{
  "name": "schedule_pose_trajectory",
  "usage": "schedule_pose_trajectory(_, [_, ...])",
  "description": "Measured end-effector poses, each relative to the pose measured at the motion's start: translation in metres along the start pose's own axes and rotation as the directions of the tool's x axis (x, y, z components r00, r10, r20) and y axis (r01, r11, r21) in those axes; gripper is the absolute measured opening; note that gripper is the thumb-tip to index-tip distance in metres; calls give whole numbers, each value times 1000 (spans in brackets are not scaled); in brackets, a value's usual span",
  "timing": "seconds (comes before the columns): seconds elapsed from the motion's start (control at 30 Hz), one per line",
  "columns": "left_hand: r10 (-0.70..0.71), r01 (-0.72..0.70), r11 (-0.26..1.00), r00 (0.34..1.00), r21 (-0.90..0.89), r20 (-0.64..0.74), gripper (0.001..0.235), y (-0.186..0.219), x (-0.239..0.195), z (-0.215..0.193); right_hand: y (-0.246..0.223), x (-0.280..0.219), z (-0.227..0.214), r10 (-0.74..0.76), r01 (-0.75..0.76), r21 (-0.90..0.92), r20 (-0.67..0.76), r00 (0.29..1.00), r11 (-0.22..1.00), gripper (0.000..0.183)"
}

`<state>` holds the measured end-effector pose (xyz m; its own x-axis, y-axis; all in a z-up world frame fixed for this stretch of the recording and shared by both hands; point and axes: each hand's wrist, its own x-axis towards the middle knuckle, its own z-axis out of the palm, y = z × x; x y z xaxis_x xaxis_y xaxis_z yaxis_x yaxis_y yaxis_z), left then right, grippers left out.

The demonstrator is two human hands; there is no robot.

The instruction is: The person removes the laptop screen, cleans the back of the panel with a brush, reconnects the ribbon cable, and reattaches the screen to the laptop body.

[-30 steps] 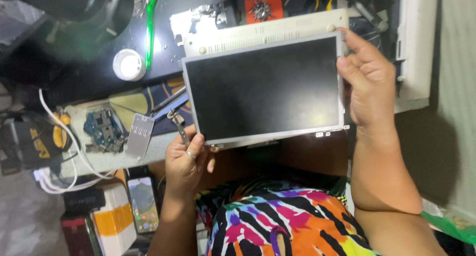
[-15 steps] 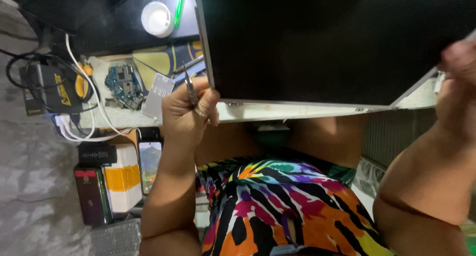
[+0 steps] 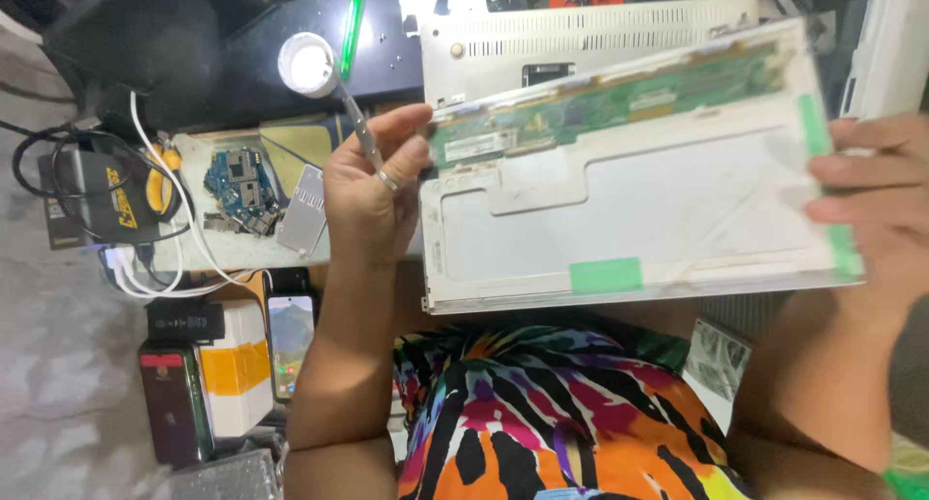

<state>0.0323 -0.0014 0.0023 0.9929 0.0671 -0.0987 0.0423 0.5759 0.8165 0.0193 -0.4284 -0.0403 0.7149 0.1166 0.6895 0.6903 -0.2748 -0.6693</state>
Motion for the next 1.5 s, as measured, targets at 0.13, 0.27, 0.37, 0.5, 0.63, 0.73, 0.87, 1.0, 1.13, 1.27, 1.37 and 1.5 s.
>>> schedule_pose_trajectory(0.13, [48,-50,998,996,-26,-75,31,-13,-3,-18,-4,-14,21,245,-236,149,-44,969,960,16])
schedule_pose_trajectory(0.27, [132,-136,990,987,-42,-86,28,-21,-10,-25,-11,-10,56,573,-436,467,-202,795,769,30])
schedule_pose_trajectory(0.37, [214,-220,974,971,-58,-103,31,-24,-15,-20,-31,9,65,780,-454,775,-78,621,439,33])
schedule_pose_trajectory(0.5, [226,-235,969,967,-75,-114,48,-28,-24,-1,-61,27,85,796,-471,850,109,595,236,50])
schedule_pose_trajectory(0.63, [186,-198,977,972,-73,-145,57,-39,-34,14,-83,23,120,754,-465,836,99,649,291,65])
schedule_pose_trajectory(0.73, [148,-157,984,983,-79,-113,57,-44,-41,17,-85,23,131,705,-486,715,-15,709,503,78])
schedule_pose_trajectory(0.87, [99,-98,986,995,134,4,40,-32,-46,5,-67,41,108,659,-461,682,-41,751,568,66])
schedule_pose_trajectory(1.0, [132,-140,922,990,362,45,31,-14,-43,-9,-42,69,76,595,-522,518,32,803,678,49])
schedule_pose_trajectory(1.13, [73,-83,936,996,342,43,45,-4,-30,-10,-24,97,67,680,-719,318,242,692,618,37])
schedule_pose_trajectory(1.27, [12,-28,989,994,147,111,53,3,-15,-4,-15,124,79,629,-827,258,549,551,499,42])
schedule_pose_trajectory(1.37, [-29,10,990,990,138,137,48,3,-9,-2,-14,133,88,595,-889,207,678,432,409,44])
schedule_pose_trajectory(1.5, [-94,64,976,986,207,140,34,4,-10,-7,-6,143,95,510,-890,154,772,379,429,46])
